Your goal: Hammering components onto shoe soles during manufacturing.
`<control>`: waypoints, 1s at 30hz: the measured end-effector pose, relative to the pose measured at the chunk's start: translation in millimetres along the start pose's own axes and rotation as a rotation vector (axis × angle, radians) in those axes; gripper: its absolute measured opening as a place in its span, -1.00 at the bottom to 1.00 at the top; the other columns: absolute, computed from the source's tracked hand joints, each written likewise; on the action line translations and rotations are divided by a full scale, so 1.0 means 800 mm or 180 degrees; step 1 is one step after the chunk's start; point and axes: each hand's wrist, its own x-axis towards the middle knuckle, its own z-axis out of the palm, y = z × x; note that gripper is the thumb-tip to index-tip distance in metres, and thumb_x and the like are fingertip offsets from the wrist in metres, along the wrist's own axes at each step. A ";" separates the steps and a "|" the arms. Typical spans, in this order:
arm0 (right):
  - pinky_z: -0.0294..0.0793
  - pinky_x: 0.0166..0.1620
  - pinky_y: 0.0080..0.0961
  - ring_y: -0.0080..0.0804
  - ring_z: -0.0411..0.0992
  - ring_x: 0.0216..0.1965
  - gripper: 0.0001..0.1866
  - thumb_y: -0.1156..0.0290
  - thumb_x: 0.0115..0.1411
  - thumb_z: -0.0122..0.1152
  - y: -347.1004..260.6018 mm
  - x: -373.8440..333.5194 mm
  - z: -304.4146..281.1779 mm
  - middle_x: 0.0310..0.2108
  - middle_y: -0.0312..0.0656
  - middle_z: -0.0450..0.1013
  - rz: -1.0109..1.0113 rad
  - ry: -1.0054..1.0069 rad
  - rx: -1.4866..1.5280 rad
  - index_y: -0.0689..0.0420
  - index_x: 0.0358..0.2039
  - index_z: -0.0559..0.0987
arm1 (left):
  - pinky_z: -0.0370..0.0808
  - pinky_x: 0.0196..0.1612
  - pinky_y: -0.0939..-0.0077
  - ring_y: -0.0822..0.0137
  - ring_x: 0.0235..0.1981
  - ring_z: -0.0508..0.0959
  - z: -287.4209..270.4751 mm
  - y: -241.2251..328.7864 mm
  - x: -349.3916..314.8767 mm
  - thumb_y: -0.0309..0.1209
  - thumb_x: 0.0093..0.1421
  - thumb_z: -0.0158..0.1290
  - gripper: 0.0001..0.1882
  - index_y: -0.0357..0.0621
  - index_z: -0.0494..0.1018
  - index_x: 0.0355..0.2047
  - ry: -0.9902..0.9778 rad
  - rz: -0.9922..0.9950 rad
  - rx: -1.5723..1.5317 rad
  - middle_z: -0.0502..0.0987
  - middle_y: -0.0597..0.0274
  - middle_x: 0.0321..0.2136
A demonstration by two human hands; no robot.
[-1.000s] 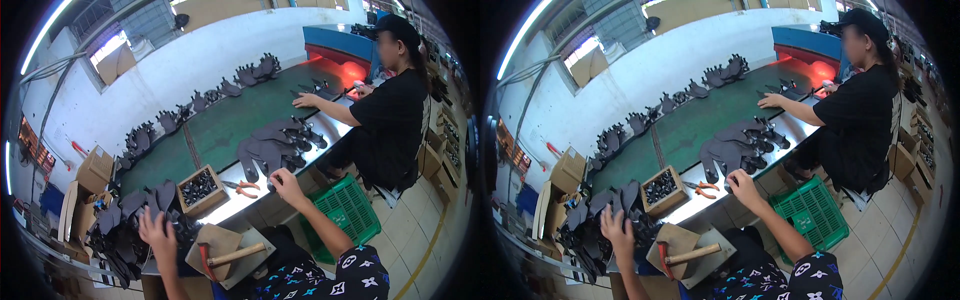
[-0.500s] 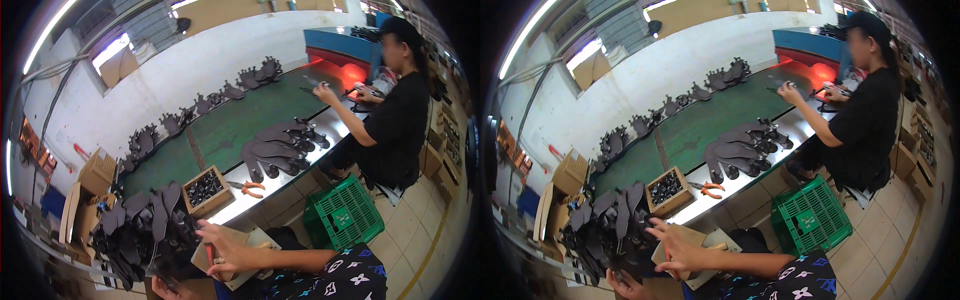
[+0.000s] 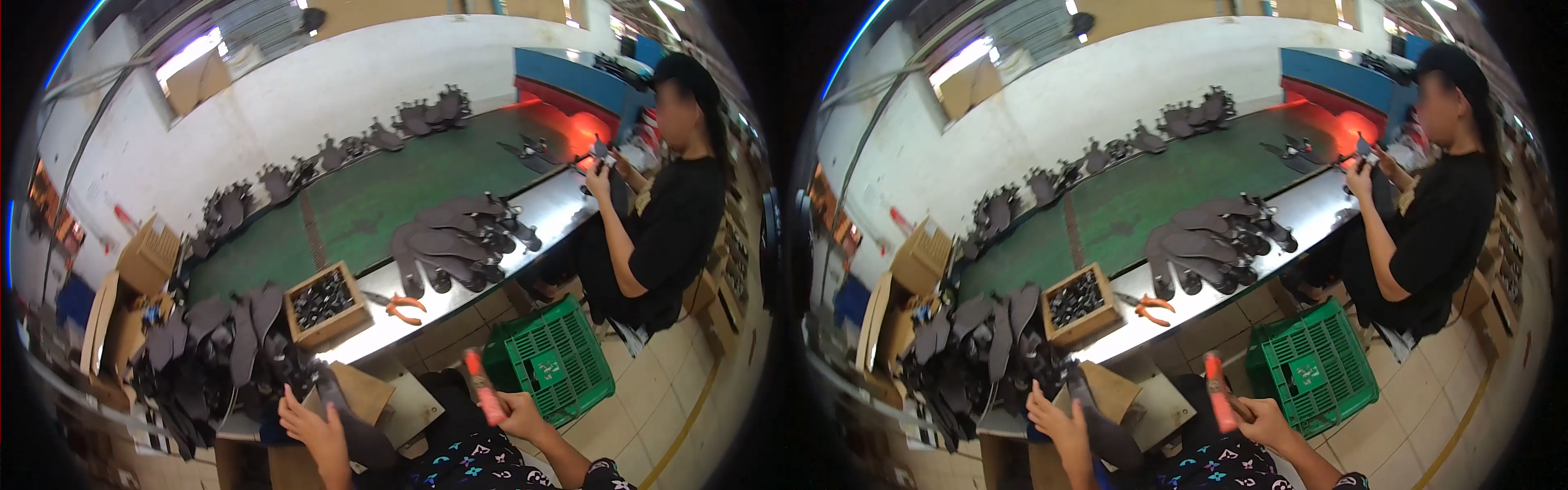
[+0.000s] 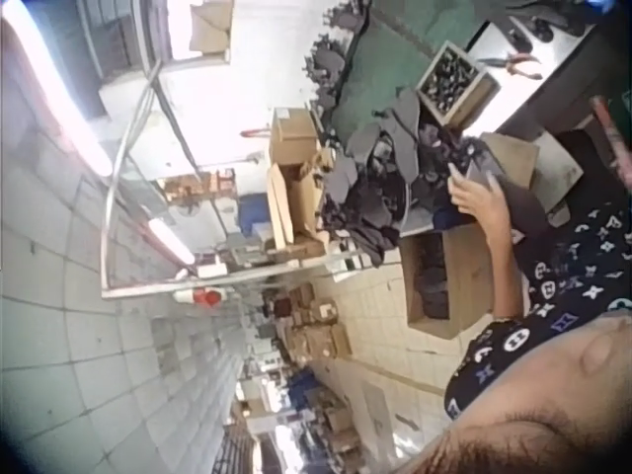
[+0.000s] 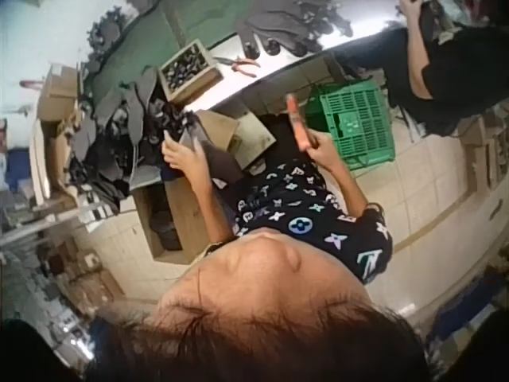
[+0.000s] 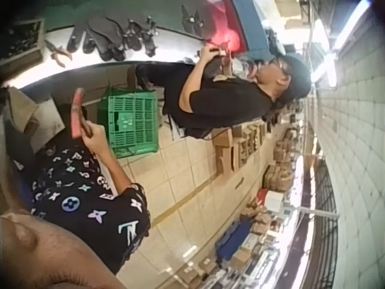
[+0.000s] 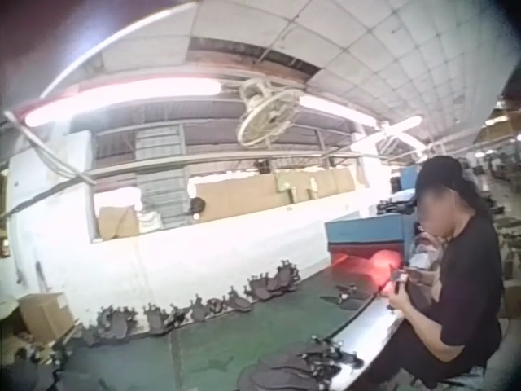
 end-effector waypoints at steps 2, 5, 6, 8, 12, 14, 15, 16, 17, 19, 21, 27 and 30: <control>0.44 -0.40 -0.56 -0.54 0.48 -0.56 -0.86 0.44 0.20 0.27 -0.008 -0.019 -0.008 -0.58 -0.28 0.54 0.0445 0.0566 0.0849 0.18 -0.25 0.65 | 0.33 0.04 0.11 -0.07 -0.01 0.39 -0.002 0.015 0.055 -0.51 0.14 0.15 -0.45 -0.25 0.31 0.16 0.0020 0.0947 -0.0690 0.39 -0.05 -0.01; 0.31 -0.49 -0.63 -0.72 0.35 -0.59 -0.85 0.40 0.25 0.24 0.005 -0.022 -0.001 -0.55 -0.40 0.47 0.0654 0.0977 0.1716 0.24 -0.28 0.63 | 0.43 -0.09 0.18 -0.04 -0.15 0.47 0.046 0.049 0.148 -0.55 0.26 0.00 -0.83 -0.26 0.47 -0.15 -0.0243 0.1586 -0.0634 0.50 0.00 -0.22; 0.28 -0.48 -0.66 -0.74 0.32 -0.59 -0.84 0.40 0.24 0.26 0.017 -0.021 0.003 -0.55 -0.40 0.48 0.0638 0.1203 0.2070 0.25 -0.29 0.63 | 0.44 -0.08 0.18 -0.04 -0.13 0.48 0.083 0.038 0.185 -0.54 0.24 0.03 -0.81 -0.25 0.47 -0.13 -0.0579 0.1676 -0.0466 0.51 -0.02 -0.20; 0.36 -0.45 -0.57 -0.66 0.36 -0.59 -0.87 0.41 0.20 0.28 0.030 -0.016 0.007 -0.65 -0.33 0.43 0.0549 0.1321 0.1718 0.20 -0.32 0.61 | 0.51 -0.21 0.21 -0.04 -0.32 0.57 0.163 -0.015 0.265 -0.45 0.06 0.27 -0.72 -0.32 0.49 -0.25 -0.1223 0.1993 -0.0441 0.58 -0.06 -0.37; 0.35 -0.51 -0.37 -0.15 0.38 -0.66 -0.80 0.33 0.19 0.27 0.026 -0.013 0.000 -0.67 -0.10 0.36 -0.0118 0.0369 0.1229 0.15 -0.23 0.58 | 0.51 -0.40 0.34 0.17 -0.52 0.57 0.191 0.002 0.311 -0.47 -0.06 0.36 -0.69 -0.35 0.48 -0.38 -0.1812 0.2051 -0.0585 0.56 0.00 -0.55; 0.35 -0.51 -0.36 -0.15 0.42 -0.65 -0.79 0.34 0.20 0.25 0.029 -0.010 0.004 -0.67 -0.08 0.37 -0.0394 0.0228 0.1568 0.16 -0.21 0.57 | 0.53 -0.37 0.32 0.22 -0.51 0.58 0.187 0.013 0.306 -0.51 -0.05 0.34 -0.73 -0.37 0.50 -0.37 -0.1771 0.2494 0.0039 0.56 0.04 -0.55; 0.35 -0.50 -0.36 -0.14 0.44 -0.63 -0.80 0.34 0.21 0.23 0.035 -0.007 0.010 -0.65 -0.06 0.39 -0.0431 0.0136 0.1621 0.17 -0.21 0.57 | 0.53 -0.37 0.32 0.22 -0.51 0.58 0.184 0.023 0.303 -0.51 -0.05 0.34 -0.73 -0.37 0.50 -0.37 -0.1808 0.2581 0.0085 0.56 0.04 -0.55; 0.35 -0.50 -0.36 -0.14 0.44 -0.63 -0.80 0.34 0.21 0.23 0.041 -0.003 0.014 -0.65 -0.06 0.39 -0.0410 0.0178 0.1687 0.17 -0.21 0.57 | 0.53 -0.39 0.33 0.28 -0.53 0.57 0.170 0.026 0.297 -0.55 -0.02 0.29 -0.77 -0.38 0.52 -0.35 -0.1897 0.2422 0.0073 0.56 0.08 -0.56; 0.35 -0.50 -0.35 -0.14 0.43 -0.63 -0.79 0.33 0.21 0.23 0.046 0.002 0.019 -0.65 -0.05 0.39 -0.0479 0.0102 0.1780 0.18 -0.21 0.57 | 0.53 -0.41 0.34 0.33 -0.55 0.57 0.162 0.028 0.294 -0.59 0.02 0.25 -0.81 -0.39 0.54 -0.33 -0.1979 0.2250 0.0062 0.55 0.12 -0.56; 0.33 -0.50 -0.33 -0.14 0.41 -0.63 -0.79 0.31 0.22 0.22 0.045 0.012 0.017 -0.64 -0.03 0.40 -0.0541 -0.0001 0.2004 0.19 -0.24 0.57 | 0.53 -0.44 0.37 0.36 -0.56 0.56 0.159 0.024 0.309 -0.62 0.05 0.20 -0.83 -0.39 0.55 -0.30 -0.2098 0.1899 0.0055 0.55 0.14 -0.56; 0.33 -0.50 -0.33 -0.14 0.40 -0.64 -0.79 0.31 0.22 0.22 0.046 0.024 0.014 -0.65 -0.03 0.40 -0.0556 -0.0087 0.2050 0.19 -0.26 0.57 | 0.53 -0.51 0.49 0.41 -0.60 0.55 0.146 0.009 0.317 -0.70 0.16 0.06 -0.85 -0.41 0.57 -0.26 -0.2183 0.1669 -0.0038 0.55 0.17 -0.56; 0.37 -0.46 -0.44 -0.42 0.38 -0.64 -0.76 0.27 0.25 0.29 0.026 0.067 0.011 -0.67 -0.16 0.38 -0.0647 -0.0082 0.2172 0.21 -0.28 0.58 | 0.62 -0.36 0.54 0.39 -0.44 0.61 0.096 0.034 0.257 -0.54 0.36 0.00 -0.82 -0.37 0.51 -0.10 -0.1795 0.0640 -0.2061 0.57 0.19 -0.39; 0.41 -0.42 -0.54 -0.58 0.40 -0.59 -0.74 0.25 0.25 0.33 -0.029 0.084 0.030 -0.66 -0.32 0.44 -0.0118 -0.0513 0.3759 0.22 -0.25 0.62 | 0.65 -0.21 0.50 0.37 -0.31 0.61 0.028 0.118 0.158 -0.48 0.36 0.04 -0.78 -0.36 0.46 -0.05 -0.1982 0.0495 -0.3161 0.57 0.19 -0.31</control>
